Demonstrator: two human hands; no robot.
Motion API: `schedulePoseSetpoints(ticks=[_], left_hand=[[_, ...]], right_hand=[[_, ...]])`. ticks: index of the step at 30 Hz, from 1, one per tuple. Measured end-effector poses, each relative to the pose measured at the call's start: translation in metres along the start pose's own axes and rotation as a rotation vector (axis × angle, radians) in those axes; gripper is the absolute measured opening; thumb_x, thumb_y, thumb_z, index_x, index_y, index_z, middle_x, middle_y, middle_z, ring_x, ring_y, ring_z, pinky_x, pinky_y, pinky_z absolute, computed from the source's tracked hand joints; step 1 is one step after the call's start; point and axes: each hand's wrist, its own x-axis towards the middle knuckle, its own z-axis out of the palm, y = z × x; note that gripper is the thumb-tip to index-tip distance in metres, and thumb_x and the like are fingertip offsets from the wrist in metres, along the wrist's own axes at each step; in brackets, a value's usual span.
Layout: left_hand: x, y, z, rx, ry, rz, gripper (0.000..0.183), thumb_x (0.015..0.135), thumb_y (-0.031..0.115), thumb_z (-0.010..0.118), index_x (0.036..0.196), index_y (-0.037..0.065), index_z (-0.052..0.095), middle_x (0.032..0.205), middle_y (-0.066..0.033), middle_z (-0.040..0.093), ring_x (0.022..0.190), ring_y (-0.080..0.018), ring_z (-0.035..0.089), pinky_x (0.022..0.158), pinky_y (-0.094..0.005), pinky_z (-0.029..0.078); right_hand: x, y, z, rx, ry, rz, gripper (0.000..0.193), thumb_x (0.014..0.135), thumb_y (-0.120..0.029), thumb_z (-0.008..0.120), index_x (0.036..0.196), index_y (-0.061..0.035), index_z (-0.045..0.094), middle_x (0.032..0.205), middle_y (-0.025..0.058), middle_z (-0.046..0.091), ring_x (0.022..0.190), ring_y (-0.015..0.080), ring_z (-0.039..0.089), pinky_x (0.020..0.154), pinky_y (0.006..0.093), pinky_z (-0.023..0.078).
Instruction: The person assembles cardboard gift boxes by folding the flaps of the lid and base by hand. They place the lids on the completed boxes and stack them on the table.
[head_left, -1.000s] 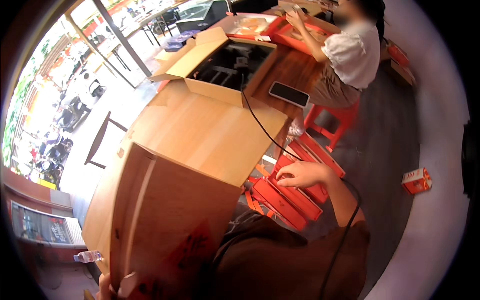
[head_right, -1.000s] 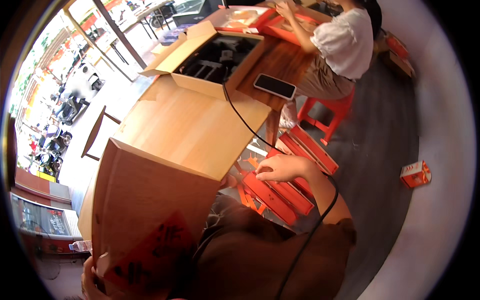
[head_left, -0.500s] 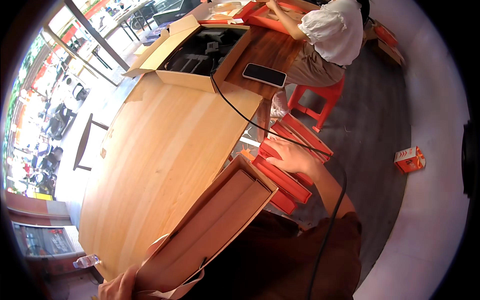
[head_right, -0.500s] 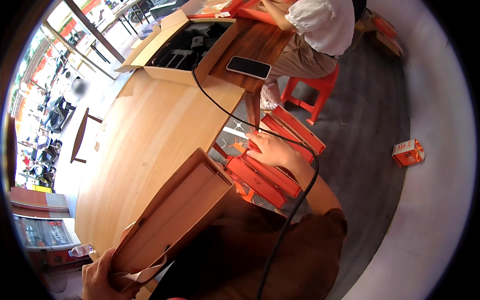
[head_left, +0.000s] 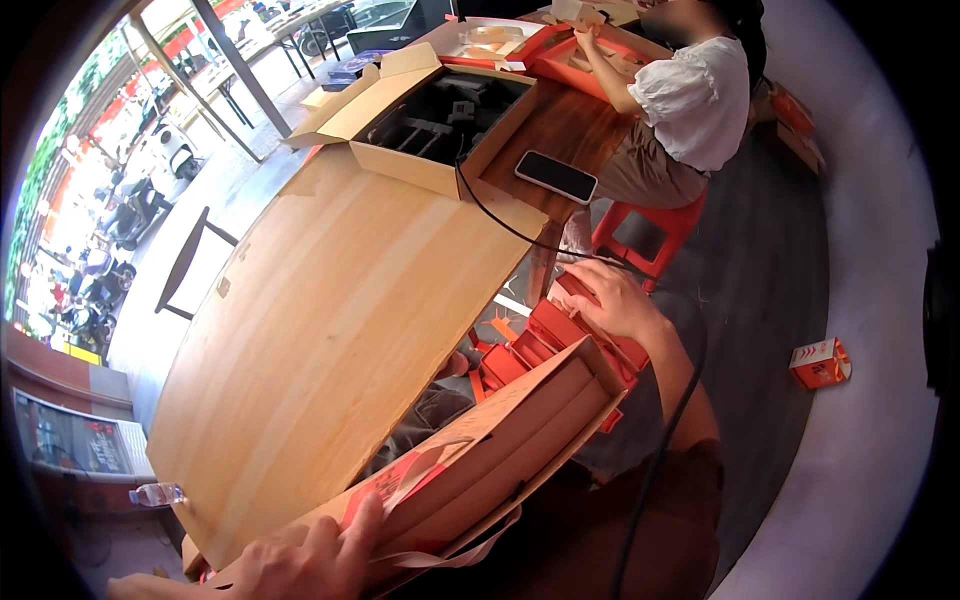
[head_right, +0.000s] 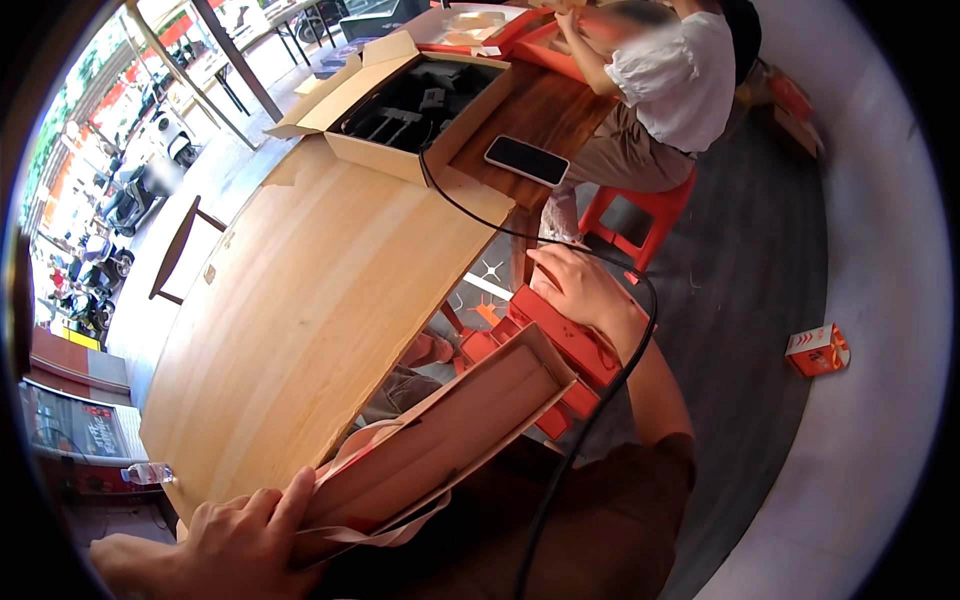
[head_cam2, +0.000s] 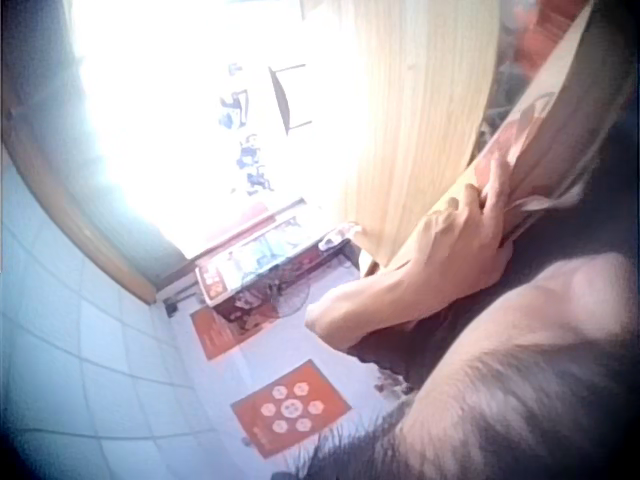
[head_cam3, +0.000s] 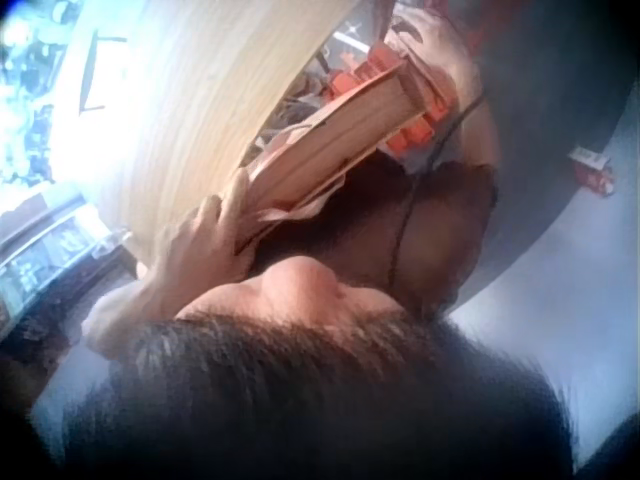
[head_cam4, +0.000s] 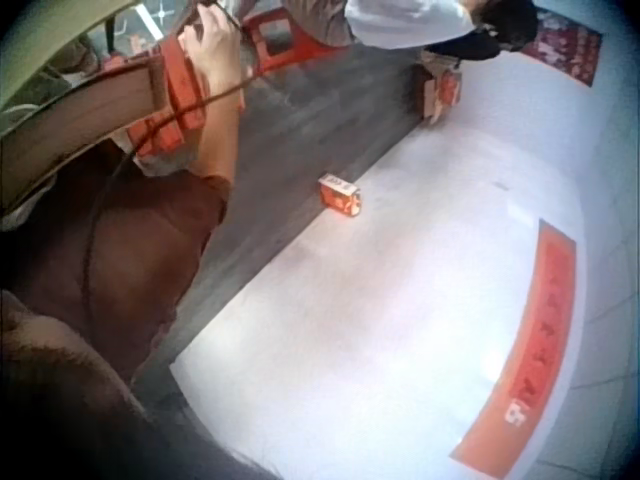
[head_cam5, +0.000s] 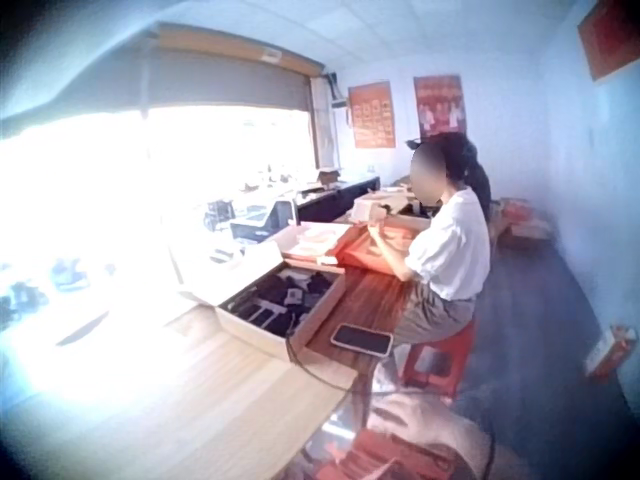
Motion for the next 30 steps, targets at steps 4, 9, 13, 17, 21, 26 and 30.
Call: schedulePoseSetpoints(ticks=[4,9,13,17,21,26,30], left_hand=[[0.014,0.013,0.011,0.218,0.073,0.173,0.074,0.094,0.039,0.069,0.157,0.007,0.048,0.097,-0.0257,0.069,0.073,-0.04,0.072,0.063,-0.0509,0.058],[0.029,0.033,0.021,0.548,0.29,0.389,0.067,0.095,0.029,0.06,0.159,0.011,0.049,0.09,-0.0148,0.066,0.073,-0.0305,0.068,0.059,-0.0466,0.057],[0.048,0.043,-0.002,0.572,0.268,0.578,0.081,0.079,0.026,0.075,0.153,0.003,0.053,0.097,-0.0151,0.071,0.076,-0.0248,0.071,0.065,-0.0337,0.059],[0.073,0.06,-0.009,0.439,0.309,0.722,0.067,0.086,0.023,0.069,0.149,0.002,0.057,0.079,-0.0148,0.066,0.061,-0.0245,0.066,0.049,-0.0328,0.052],[0.095,0.074,-0.008,0.373,0.276,0.782,0.077,0.084,0.024,0.073,0.153,0.001,0.05,0.081,-0.0155,0.067,0.066,-0.0271,0.07,0.053,-0.035,0.055],[0.108,0.085,-0.006,0.383,0.288,0.886,0.083,0.08,0.027,0.078,0.152,-0.004,0.05,0.086,-0.015,0.068,0.071,-0.0264,0.072,0.055,-0.0357,0.056],[0.117,0.105,0.006,0.459,0.315,0.944,0.08,0.08,0.029,0.077,0.147,-0.007,0.054,0.085,-0.013,0.067,0.07,-0.0241,0.069,0.053,-0.0342,0.053]], right_hand=[[0.008,0.013,-0.024,-0.066,-0.009,-0.014,0.04,0.095,-0.024,0.072,0.127,-0.0001,0.072,0.134,0.0193,0.068,0.133,0.0384,0.059,0.118,0.0491,0.042],[0.001,0.012,-0.033,-0.21,-0.047,-0.04,0.037,0.093,-0.028,0.072,0.122,-0.0047,0.077,0.137,0.019,0.067,0.14,0.0382,0.055,0.121,0.0548,0.037],[-0.016,0.002,-0.052,-0.161,-0.141,0.011,0.049,0.091,-0.033,0.074,0.13,-0.0041,0.073,0.153,0.0225,0.056,0.141,0.042,0.053,0.122,0.0511,0.04],[-0.047,-0.011,-0.081,-0.146,-0.354,0.17,0.067,0.096,-0.036,0.073,0.154,-0.0081,0.054,0.167,0.0228,0.039,0.14,0.0436,0.054,0.117,0.0475,0.046],[-0.077,-0.024,-0.103,-0.046,-0.599,0.31,0.07,0.101,-0.046,0.066,0.158,-0.0098,0.049,0.158,0.0177,0.053,0.138,0.038,0.057,0.114,0.0459,0.048],[-0.103,-0.039,-0.166,0.028,-0.657,0.542,0.064,0.099,-0.044,0.069,0.15,-0.007,0.059,0.148,0.0191,0.063,0.132,0.0343,0.064,0.111,0.0427,0.051],[-0.131,-0.035,-0.221,-0.088,-0.469,0.735,0.063,0.098,-0.04,0.071,0.151,-0.0081,0.059,0.148,0.0198,0.063,0.127,0.0335,0.067,0.109,0.0414,0.052]])
